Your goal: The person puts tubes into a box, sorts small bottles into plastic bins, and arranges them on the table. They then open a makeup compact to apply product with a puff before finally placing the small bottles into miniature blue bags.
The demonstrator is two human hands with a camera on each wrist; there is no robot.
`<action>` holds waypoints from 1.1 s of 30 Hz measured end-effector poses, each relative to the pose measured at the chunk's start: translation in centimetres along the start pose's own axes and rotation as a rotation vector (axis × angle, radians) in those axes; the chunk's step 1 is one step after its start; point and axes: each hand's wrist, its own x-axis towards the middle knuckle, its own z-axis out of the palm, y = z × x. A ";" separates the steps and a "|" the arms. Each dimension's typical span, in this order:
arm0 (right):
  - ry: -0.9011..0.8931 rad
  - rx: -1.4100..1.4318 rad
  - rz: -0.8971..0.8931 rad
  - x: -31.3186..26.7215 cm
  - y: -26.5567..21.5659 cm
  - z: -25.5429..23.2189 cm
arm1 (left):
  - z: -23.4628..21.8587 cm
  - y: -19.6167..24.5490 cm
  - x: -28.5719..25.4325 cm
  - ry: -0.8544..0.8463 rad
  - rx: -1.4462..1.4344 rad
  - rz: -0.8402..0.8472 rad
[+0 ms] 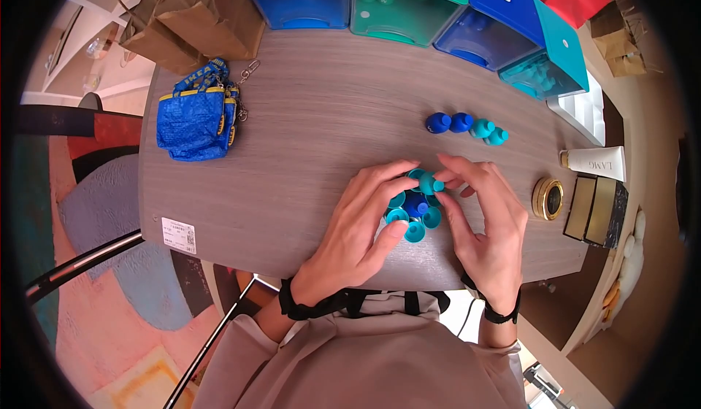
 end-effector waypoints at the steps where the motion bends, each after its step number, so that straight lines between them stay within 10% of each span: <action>1: -0.002 0.007 0.004 0.1 0.0 0.1 | 0.0 0.0 0.0 0.003 0.000 -0.001; 33: 0.049 -0.094 0.078 -1.0 0.3 -1.6 | 0.5 0.3 0.6 -0.079 -0.009 -0.003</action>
